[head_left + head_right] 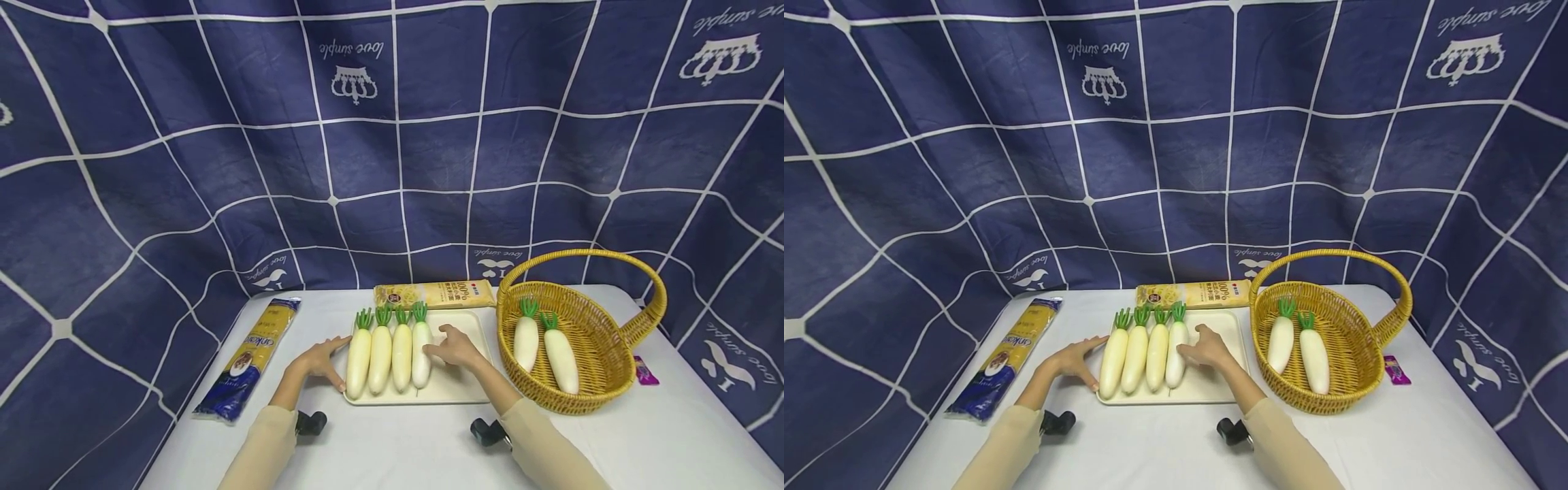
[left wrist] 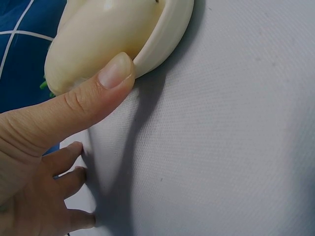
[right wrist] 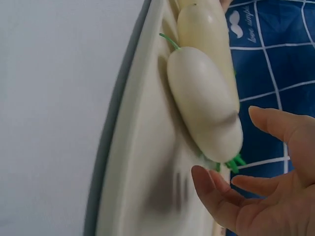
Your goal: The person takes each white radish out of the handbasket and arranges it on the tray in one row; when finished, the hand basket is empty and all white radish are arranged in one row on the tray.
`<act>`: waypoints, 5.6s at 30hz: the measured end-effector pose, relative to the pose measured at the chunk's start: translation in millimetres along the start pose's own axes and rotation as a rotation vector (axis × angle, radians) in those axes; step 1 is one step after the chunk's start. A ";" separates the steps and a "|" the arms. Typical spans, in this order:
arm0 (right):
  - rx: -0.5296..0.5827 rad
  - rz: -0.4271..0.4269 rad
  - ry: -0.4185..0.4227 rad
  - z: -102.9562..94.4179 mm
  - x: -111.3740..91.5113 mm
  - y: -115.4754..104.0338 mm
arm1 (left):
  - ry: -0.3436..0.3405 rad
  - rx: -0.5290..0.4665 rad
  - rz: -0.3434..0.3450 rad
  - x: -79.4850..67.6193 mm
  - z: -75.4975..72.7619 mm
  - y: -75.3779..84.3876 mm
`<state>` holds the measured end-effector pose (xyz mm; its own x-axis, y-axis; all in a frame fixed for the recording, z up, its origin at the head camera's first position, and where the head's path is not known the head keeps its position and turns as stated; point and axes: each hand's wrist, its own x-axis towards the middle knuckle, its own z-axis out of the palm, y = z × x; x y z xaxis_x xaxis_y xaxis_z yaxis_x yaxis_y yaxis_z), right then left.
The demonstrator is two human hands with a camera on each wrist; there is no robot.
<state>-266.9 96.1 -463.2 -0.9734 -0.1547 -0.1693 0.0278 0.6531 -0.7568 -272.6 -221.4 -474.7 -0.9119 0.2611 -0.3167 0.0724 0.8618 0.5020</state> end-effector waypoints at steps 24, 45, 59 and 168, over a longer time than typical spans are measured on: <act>0.034 -0.133 0.034 -149.6 -64.2 49.3 | -0.001 0.007 0.006 -0.2 -0.4 0.6; -0.335 0.038 0.038 -179.8 -58.3 123.7 | -0.005 -0.007 0.018 0.4 -0.7 -0.7; -0.211 0.092 -0.019 -171.8 -55.4 126.0 | -0.004 -0.011 0.003 -0.5 -0.5 1.4; 0.356 0.032 -0.016 -23.1 -3.7 20.6 | -0.005 -0.006 -0.002 0.2 0.0 -0.6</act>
<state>-267.9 127.3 -463.6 -0.9671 -0.1513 -0.2044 0.1389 0.3588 -0.9230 -272.7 -221.9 -475.1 -0.9102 0.2615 -0.3212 0.0682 0.8596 0.5065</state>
